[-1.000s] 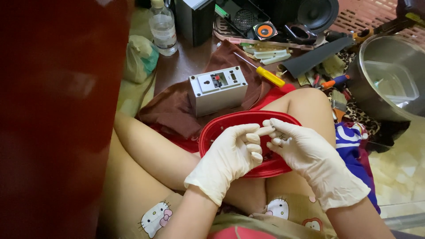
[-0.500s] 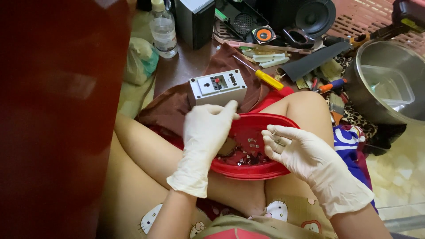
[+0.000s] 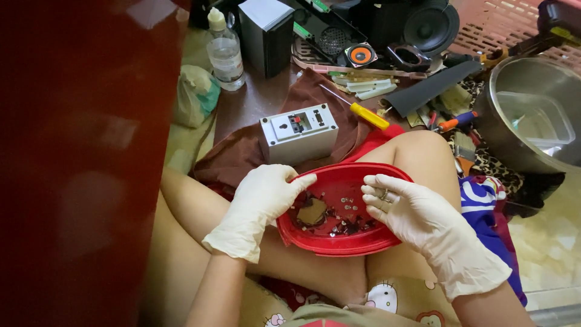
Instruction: Sorting small screws and hardware from a bowl and using a screwdriver to work on an electronic device.
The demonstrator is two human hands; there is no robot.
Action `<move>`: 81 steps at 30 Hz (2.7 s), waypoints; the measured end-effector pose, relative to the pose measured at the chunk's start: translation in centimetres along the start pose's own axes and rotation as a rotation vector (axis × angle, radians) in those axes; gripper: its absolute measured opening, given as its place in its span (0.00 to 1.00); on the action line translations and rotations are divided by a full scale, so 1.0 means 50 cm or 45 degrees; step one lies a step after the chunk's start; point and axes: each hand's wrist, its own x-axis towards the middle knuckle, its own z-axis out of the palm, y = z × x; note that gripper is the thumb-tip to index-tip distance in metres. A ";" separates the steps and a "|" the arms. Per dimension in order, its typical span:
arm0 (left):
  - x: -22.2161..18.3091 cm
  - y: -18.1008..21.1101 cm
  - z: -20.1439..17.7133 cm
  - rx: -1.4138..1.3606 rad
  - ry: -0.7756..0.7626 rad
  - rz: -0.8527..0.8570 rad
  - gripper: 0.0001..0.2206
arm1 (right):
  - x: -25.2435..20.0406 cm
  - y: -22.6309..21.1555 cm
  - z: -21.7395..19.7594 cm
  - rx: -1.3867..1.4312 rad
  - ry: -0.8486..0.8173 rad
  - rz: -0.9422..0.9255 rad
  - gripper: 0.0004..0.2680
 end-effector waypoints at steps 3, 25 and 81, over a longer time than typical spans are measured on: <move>0.043 -0.016 0.018 0.285 0.036 0.164 0.14 | -0.006 -0.009 0.006 -0.004 -0.012 -0.018 0.10; 0.330 0.058 -0.220 0.429 0.767 0.236 0.14 | 0.147 -0.195 -0.115 0.263 -0.238 -0.218 0.11; 0.292 0.021 0.011 0.558 0.464 0.457 0.46 | 0.486 -0.081 0.070 -0.843 -0.151 -0.349 0.06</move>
